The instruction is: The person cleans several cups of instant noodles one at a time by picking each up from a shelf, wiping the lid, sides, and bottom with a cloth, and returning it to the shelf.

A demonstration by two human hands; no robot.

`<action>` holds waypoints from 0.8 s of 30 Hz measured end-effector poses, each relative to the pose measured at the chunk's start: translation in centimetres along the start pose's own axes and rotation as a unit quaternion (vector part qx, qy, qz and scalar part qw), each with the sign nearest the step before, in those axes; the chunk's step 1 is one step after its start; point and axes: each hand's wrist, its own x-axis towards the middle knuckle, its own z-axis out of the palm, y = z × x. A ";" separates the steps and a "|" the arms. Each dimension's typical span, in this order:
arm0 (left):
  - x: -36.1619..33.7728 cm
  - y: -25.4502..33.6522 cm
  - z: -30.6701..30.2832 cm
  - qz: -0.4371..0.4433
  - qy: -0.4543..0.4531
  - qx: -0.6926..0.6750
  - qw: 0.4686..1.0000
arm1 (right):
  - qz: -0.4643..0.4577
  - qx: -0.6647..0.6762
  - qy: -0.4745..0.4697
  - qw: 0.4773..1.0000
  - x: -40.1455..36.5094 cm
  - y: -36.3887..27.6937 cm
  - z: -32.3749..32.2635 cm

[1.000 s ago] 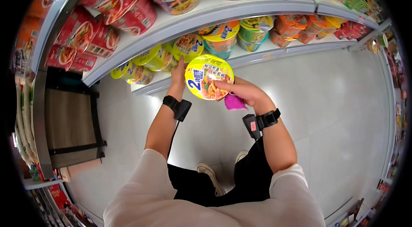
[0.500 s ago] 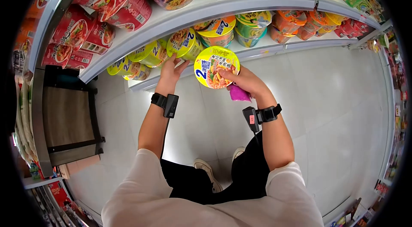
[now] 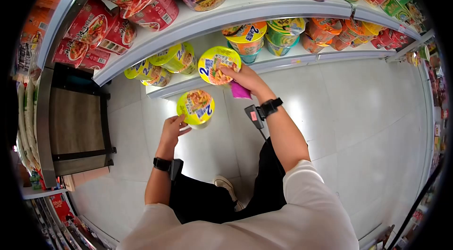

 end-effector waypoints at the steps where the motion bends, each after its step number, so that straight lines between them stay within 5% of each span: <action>1: -0.8 -0.2 -0.3 0.011 0.003 0.063 0.998 | -0.013 0.003 0.002 1.000 1.5 0.3 0.6; 5: -3.4 -2.5 -1.4 -0.013 -0.009 0.035 0.999 | -0.130 0.004 0.058 0.990 7.9 3.5 3.8; 7: -4.3 -3.1 -0.7 -0.027 -0.010 0.019 0.999 | -0.083 0.042 0.153 0.984 9.6 4.7 4.2; 10: -5.1 -1.2 0.5 0.062 -0.049 0.109 0.991 | -0.044 0.061 0.147 0.986 10.8 5.5 4.0; 16: -4.4 -0.9 0.8 0.031 -0.078 0.081 0.993 | 0.010 0.150 0.129 0.980 10.8 5.4 3.1; 19: -3.4 -1.6 1.2 0.035 -0.088 0.085 0.992 | 0.022 0.042 0.144 0.989 10.3 5.4 2.2; 21: -1.8 -1.8 0.5 0.040 -0.096 0.070 0.992 | -0.035 -0.195 0.194 0.961 9.6 5.1 2.3; 24: -0.1 -1.5 -0.3 0.054 -0.106 0.037 0.992 | -0.084 -0.303 0.177 0.932 6.1 4.1 2.6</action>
